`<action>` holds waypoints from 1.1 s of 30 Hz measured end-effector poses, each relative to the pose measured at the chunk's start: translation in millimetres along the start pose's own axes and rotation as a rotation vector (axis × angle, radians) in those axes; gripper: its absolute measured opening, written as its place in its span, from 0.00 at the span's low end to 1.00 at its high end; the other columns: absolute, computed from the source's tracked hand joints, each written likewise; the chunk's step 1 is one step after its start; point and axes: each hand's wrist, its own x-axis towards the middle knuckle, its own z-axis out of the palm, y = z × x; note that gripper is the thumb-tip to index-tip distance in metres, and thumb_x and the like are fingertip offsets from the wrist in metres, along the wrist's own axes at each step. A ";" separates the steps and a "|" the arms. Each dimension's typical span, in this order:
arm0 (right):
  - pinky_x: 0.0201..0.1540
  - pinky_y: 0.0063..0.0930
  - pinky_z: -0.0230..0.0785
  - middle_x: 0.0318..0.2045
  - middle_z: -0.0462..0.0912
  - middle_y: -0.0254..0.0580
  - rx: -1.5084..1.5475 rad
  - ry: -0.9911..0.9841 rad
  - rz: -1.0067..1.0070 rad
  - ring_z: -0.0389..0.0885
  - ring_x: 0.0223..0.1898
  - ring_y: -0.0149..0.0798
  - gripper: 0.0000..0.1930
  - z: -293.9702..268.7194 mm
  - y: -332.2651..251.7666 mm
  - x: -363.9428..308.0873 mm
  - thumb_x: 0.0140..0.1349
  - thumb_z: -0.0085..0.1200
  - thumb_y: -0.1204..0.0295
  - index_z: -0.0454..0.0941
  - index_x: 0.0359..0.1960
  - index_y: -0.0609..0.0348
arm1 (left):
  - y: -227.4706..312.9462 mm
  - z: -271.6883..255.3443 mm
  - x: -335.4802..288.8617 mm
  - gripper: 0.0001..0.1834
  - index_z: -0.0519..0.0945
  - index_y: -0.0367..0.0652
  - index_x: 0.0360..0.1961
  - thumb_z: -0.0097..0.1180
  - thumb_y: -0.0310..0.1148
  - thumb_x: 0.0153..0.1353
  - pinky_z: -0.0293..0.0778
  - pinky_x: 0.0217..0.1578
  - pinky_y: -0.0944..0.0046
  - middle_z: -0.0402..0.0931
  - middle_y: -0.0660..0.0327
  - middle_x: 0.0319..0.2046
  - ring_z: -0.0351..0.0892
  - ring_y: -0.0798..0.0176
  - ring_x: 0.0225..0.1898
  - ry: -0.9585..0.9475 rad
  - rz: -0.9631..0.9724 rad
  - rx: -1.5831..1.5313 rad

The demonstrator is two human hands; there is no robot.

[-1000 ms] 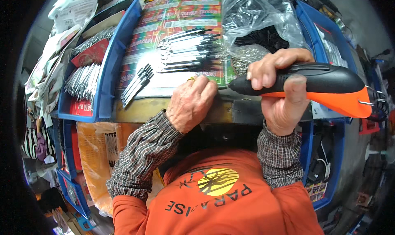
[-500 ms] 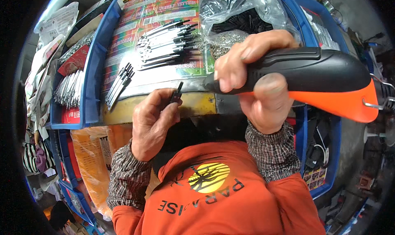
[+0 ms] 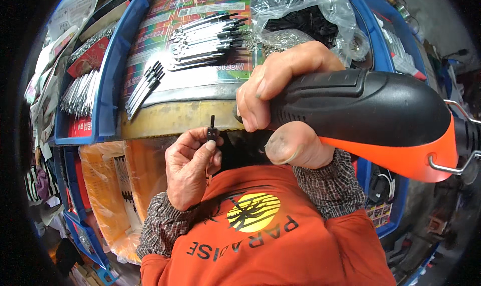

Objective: The person fastens plastic pieces onto metal rods using an electric screwdriver, then places the assembled rods into a plastic crate by hand.

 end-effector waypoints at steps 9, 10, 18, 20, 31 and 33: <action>0.26 0.28 0.65 0.19 0.70 0.33 0.023 -0.086 0.002 0.70 0.18 0.30 0.28 4.2 3.4 0.1 0.49 0.56 0.46 0.63 0.34 0.58 | -8.2 3.1 4.8 0.05 0.71 0.34 0.35 0.49 0.22 0.57 0.62 0.18 0.76 0.74 0.58 0.31 0.68 0.72 0.23 0.021 -0.227 -0.343; 0.26 0.28 0.65 0.19 0.70 0.34 0.025 -0.099 -0.001 0.70 0.18 0.31 0.28 4.6 4.0 0.3 0.48 0.57 0.46 0.63 0.34 0.58 | -8.3 4.3 5.7 0.05 0.71 0.34 0.35 0.49 0.22 0.57 0.62 0.18 0.76 0.74 0.58 0.31 0.68 0.72 0.23 0.022 -0.227 -0.346; 0.25 0.28 0.66 0.18 0.70 0.33 0.076 -0.136 0.046 0.71 0.18 0.31 0.28 10.1 7.0 0.6 0.47 0.58 0.46 0.64 0.34 0.57 | -15.6 10.1 8.7 0.04 0.71 0.32 0.32 0.49 0.23 0.58 0.60 0.15 0.77 0.70 0.60 0.19 0.64 0.74 0.16 0.108 -0.203 -0.314; 0.26 0.28 0.66 0.18 0.70 0.33 0.100 -0.135 0.062 0.71 0.18 0.31 0.28 11.7 7.9 -0.4 0.47 0.58 0.46 0.64 0.34 0.57 | -16.3 9.4 8.5 0.04 0.71 0.32 0.32 0.49 0.23 0.58 0.60 0.14 0.77 0.70 0.61 0.19 0.64 0.74 0.16 0.109 -0.201 -0.295; 0.27 0.28 0.66 0.19 0.70 0.34 0.137 -0.195 0.103 0.71 0.19 0.32 0.29 8.5 9.1 -2.3 0.45 0.59 0.46 0.64 0.35 0.58 | -18.4 7.6 8.2 0.05 0.71 0.33 0.32 0.50 0.25 0.58 0.59 0.15 0.78 0.70 0.60 0.20 0.64 0.74 0.17 0.090 -0.202 -0.266; 0.27 0.28 0.66 0.19 0.70 0.34 0.136 -0.189 0.105 0.71 0.19 0.32 0.29 8.2 8.3 -3.6 0.45 0.59 0.46 0.64 0.35 0.58 | -18.0 8.4 7.9 0.05 0.71 0.33 0.32 0.50 0.25 0.58 0.59 0.15 0.78 0.70 0.60 0.20 0.64 0.74 0.17 0.094 -0.200 -0.278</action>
